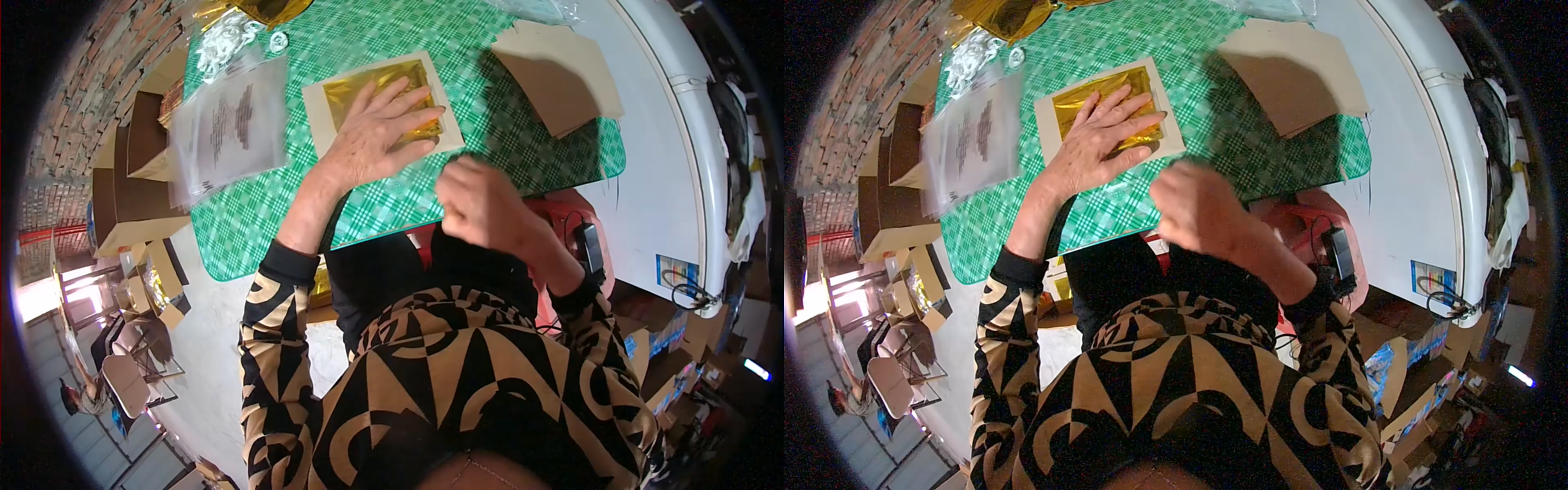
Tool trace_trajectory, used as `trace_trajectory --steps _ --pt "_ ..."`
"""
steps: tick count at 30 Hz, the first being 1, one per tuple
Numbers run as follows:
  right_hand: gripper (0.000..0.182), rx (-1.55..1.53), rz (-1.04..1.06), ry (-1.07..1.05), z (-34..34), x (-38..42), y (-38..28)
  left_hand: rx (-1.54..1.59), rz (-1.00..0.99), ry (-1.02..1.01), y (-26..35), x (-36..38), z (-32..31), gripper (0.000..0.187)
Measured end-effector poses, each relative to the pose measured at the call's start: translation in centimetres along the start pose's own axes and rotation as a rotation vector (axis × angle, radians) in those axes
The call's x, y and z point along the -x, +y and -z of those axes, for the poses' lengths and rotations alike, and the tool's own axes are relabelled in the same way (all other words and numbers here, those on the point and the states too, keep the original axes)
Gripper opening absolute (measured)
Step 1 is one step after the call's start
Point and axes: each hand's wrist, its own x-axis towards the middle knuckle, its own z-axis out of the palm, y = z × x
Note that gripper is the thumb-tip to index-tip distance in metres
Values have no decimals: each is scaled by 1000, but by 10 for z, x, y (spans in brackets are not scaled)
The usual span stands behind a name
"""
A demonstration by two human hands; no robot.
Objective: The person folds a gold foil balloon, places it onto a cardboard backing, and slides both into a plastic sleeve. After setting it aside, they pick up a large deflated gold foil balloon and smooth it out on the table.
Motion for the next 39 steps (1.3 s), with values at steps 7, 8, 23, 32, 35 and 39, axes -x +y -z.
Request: trace_trajectory --steps 7,8,23,32,35,39 --pt "18 -535 238 -54 -1 -8 -66 -3 14 -78 -3 -2 3 61" --pt "18 -677 236 -144 0 -8 -69 -7 16 -94 -3 -2 4 61" --pt "46 -980 -633 9 78 64 -50 -107 -89 -21 37 41 5 75" --pt "75 -143 -663 -58 44 82 -26 -158 134 76 77 127 28 72" --pt "72 -59 -600 -44 37 81 -25 -184 262 174 83 157 20 56" --pt "65 47 -356 52 23 73 -18 -149 305 311 88 175 2 43"
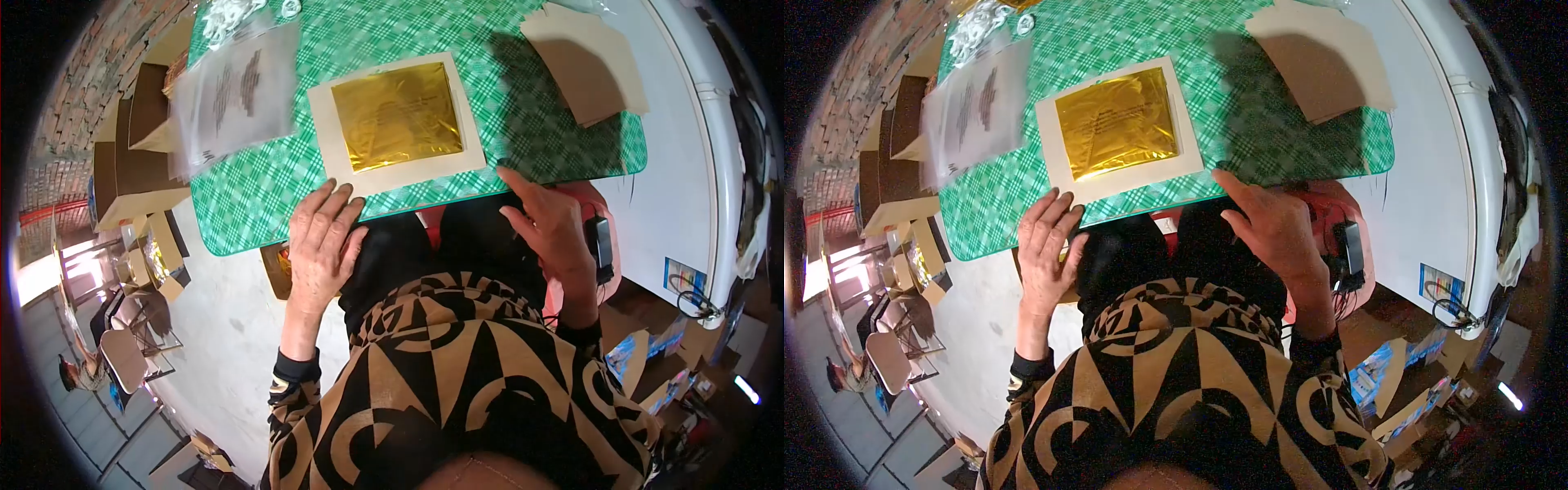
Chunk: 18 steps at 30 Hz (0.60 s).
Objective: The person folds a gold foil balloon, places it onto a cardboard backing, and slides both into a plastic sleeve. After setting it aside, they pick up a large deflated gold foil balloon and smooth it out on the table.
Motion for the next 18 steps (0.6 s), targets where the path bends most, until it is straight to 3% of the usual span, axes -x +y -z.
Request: trace_trajectory --steps 8,18 --pt "53 197 112 36 -8 -6 2 129 27 242 2 13 -20 22" --pt "34 -28 64 14 -11 -14 -6 323 259 364 16 18 -19 9"
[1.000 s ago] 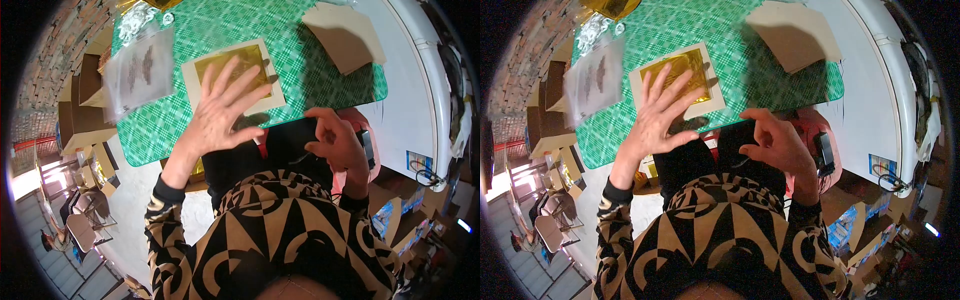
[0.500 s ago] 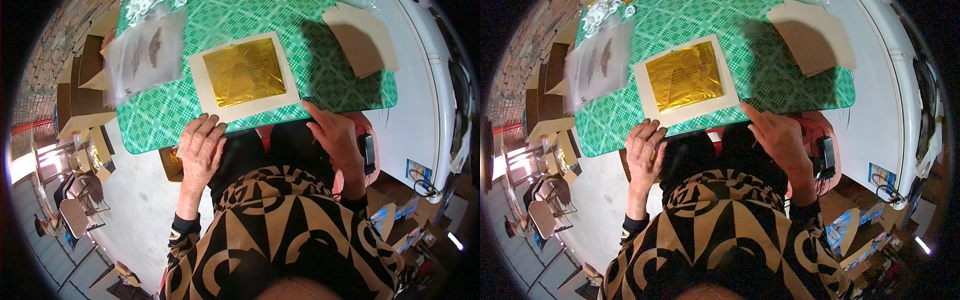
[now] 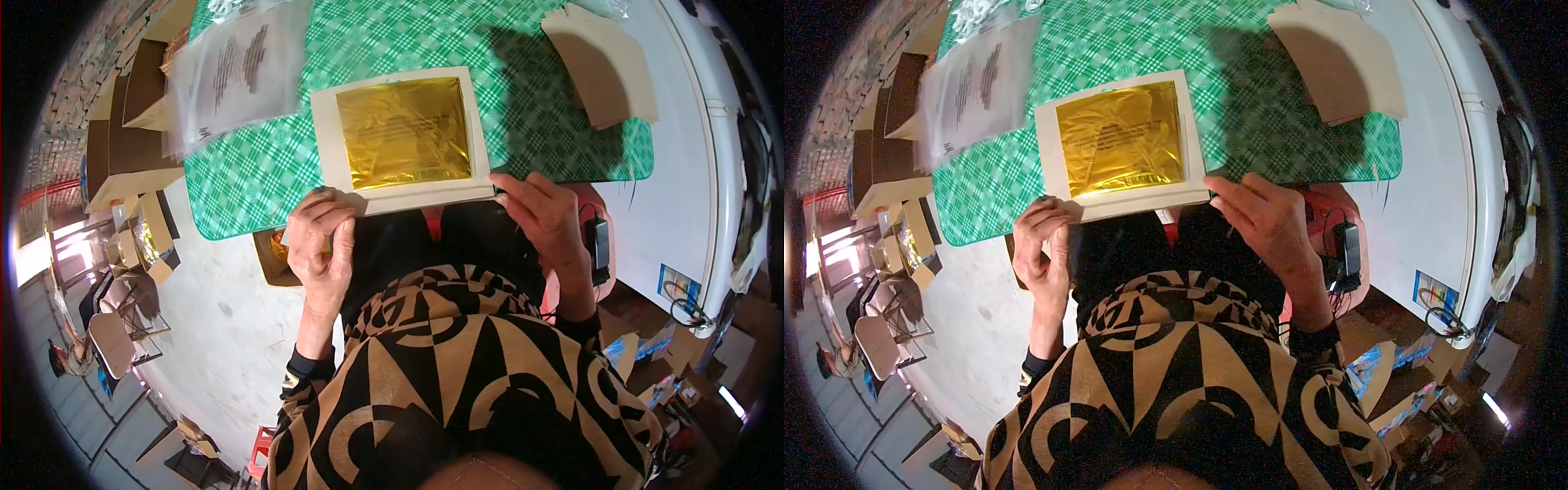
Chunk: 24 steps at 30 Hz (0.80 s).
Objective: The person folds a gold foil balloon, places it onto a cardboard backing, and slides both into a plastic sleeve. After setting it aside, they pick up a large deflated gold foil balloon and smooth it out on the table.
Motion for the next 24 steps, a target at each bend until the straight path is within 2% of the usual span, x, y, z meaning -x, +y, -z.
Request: trace_trajectory --steps 5,8,11,14,20,24 --pt "26 -246 -97 -37 -3 -1 -9 -7 106 50 12 10 1 7" --pt "20 -358 -186 -20 -13 3 -11 -20 184 57 14 19 4 8" --pt "16 -382 -179 57 -23 3 -12 52 283 70 17 27 3 8" --pt "12 -496 -288 62 -26 4 -18 103 305 88 17 31 3 9" --pt "8 -417 -254 83 -22 -5 -28 142 331 129 18 31 0 10" --pt "9 -476 -368 95 -27 -4 -35 142 359 167 17 35 -3 13"
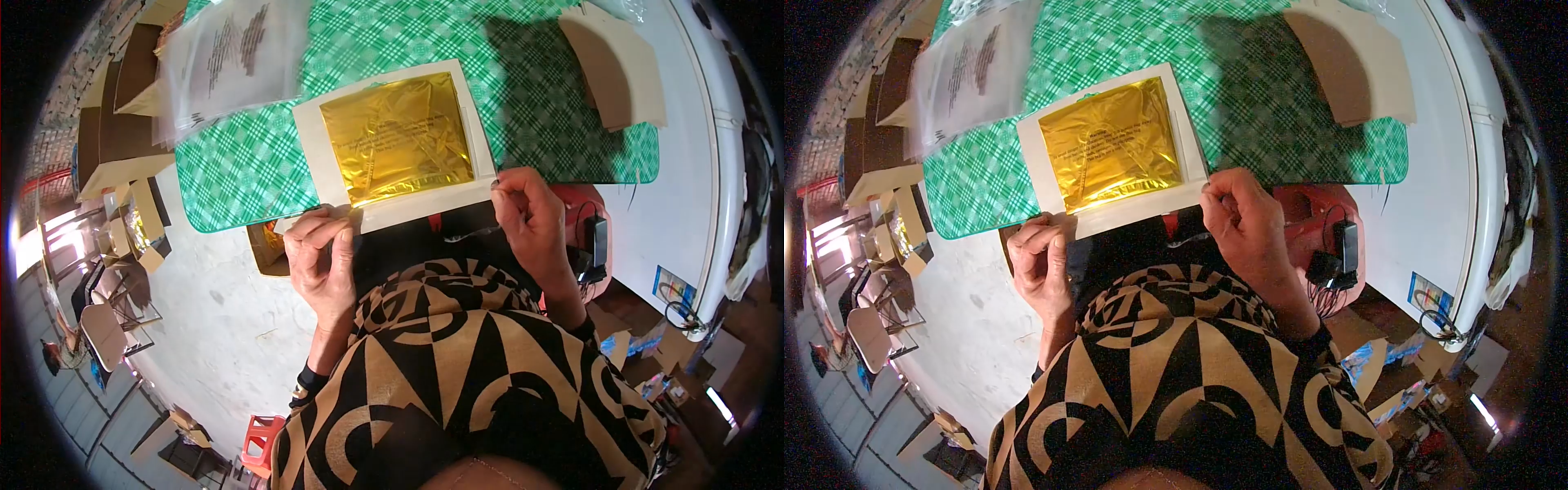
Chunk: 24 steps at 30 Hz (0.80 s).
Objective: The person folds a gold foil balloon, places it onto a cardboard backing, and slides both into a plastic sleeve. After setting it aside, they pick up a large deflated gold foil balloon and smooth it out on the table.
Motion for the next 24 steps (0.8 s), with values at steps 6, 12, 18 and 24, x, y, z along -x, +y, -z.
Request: trace_trajectory --steps 6,12,18,24 --pt "13 55 -55 40 -10 4 11 -116 46 56 4 3 -1 12" --pt "12 43 -26 94 -19 4 8 -1 90 72 3 1 -7 15" --pt "17 -99 -106 77 -19 7 12 409 348 124 -4 3 -9 29" --pt "29 -212 -202 78 -18 4 1 624 632 82 -4 2 -3 22"
